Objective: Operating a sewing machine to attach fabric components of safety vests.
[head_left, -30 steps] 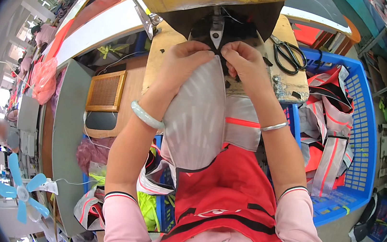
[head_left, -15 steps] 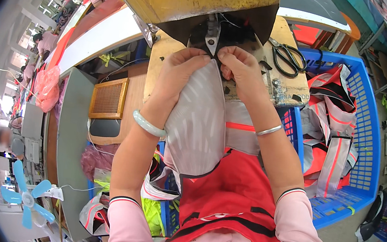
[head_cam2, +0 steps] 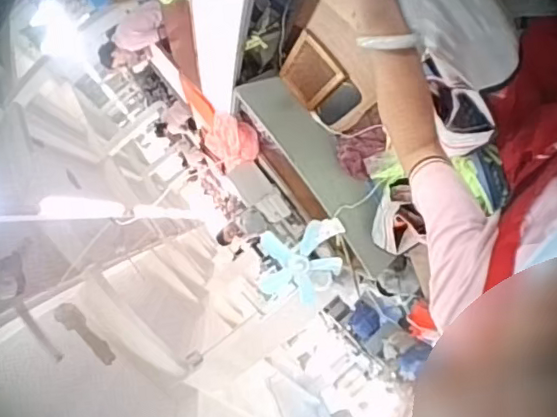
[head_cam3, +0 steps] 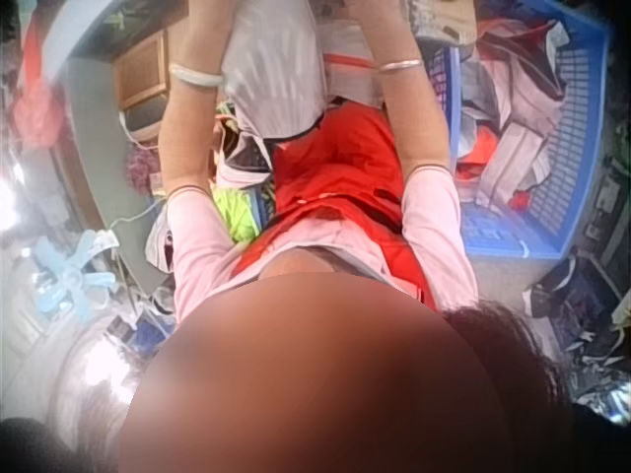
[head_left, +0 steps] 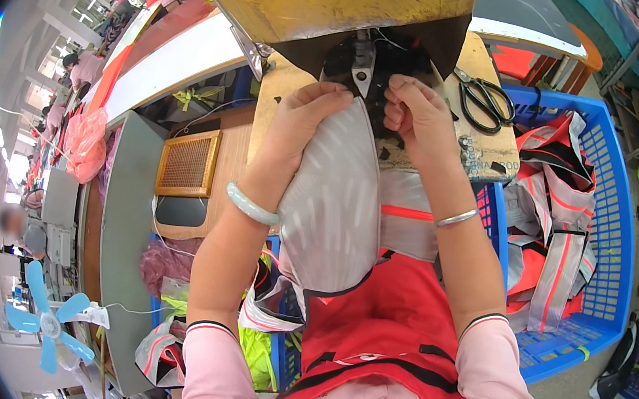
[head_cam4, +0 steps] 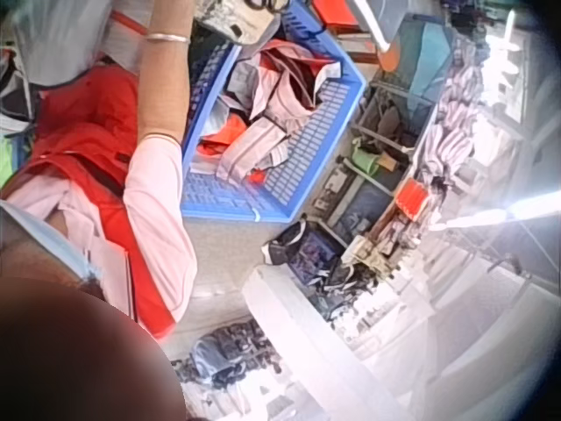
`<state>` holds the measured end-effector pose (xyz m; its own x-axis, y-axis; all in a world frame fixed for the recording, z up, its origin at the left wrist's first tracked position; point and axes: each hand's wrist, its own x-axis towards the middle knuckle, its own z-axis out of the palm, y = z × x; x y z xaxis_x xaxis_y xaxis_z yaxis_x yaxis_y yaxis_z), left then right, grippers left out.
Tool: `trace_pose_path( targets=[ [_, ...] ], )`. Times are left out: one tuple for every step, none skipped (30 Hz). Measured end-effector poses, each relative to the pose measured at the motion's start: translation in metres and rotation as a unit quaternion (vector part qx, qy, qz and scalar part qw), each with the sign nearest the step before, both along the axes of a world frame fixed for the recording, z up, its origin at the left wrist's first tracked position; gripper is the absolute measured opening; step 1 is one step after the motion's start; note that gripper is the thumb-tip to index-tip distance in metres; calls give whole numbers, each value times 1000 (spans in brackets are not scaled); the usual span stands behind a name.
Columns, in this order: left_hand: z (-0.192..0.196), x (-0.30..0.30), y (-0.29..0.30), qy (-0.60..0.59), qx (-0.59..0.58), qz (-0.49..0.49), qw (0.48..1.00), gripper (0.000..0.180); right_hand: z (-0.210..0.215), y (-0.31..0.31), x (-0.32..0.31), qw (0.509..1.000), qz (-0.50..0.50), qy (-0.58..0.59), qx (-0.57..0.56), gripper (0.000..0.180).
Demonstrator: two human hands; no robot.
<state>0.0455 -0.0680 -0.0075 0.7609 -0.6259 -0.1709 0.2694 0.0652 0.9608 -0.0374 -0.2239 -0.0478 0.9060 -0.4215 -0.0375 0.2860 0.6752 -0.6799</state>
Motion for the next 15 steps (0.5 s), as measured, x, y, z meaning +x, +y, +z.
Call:
trace_pose_path(
  targets=[
    [0,-1,1,0,-1,-1,1000,15,-3,-10,-2,996,-7,29,-84,16],
    [0,-4,4,-8,7,-16,1000,16,-6,-16,-8,996,-8,29,-85,16],
    [-1,-9,6,-16,16,-30,999,16,-10,-21,-15,949,-82,71,-296,17],
    [-4,-14,11,-15,17,-29,999,16,-13,-22,-21,852,-147,108,-490,19],
    [-7,-19,17,-42,28,-31,998,16,-16,-21,-30,782,-194,101,-583,21],
    [-9,-24,21,-69,40,-32,996,17,-19,-16,-39,783,-192,101,-583,21],
    [-8,-30,27,-67,41,-30,996,17,-16,-7,-52,815,-135,94,-555,21],
    [-8,-36,32,-82,50,-45,994,18,-16,1,-63,844,-77,85,-523,21],
    [-8,-41,37,-99,60,-60,992,20,-27,11,-69,875,-30,41,-481,22],
    [-9,-47,42,-98,62,-54,992,20,-21,26,-80,907,49,40,-416,26],
    [-11,-52,42,-97,55,-61,992,20,-23,38,-88,904,47,22,-424,28],
    [-12,-58,43,-98,48,-67,992,21,-27,49,-96,901,46,1,-431,30],
    [-11,-65,43,-126,53,-84,987,21,-29,55,-102,900,48,-11,-433,30],
    [-13,-71,46,-191,57,-88,976,20,-30,59,-106,906,78,31,-416,29],
    [-18,-78,48,-255,64,-92,961,19,-33,64,-111,908,108,72,-399,28]
  ],
)
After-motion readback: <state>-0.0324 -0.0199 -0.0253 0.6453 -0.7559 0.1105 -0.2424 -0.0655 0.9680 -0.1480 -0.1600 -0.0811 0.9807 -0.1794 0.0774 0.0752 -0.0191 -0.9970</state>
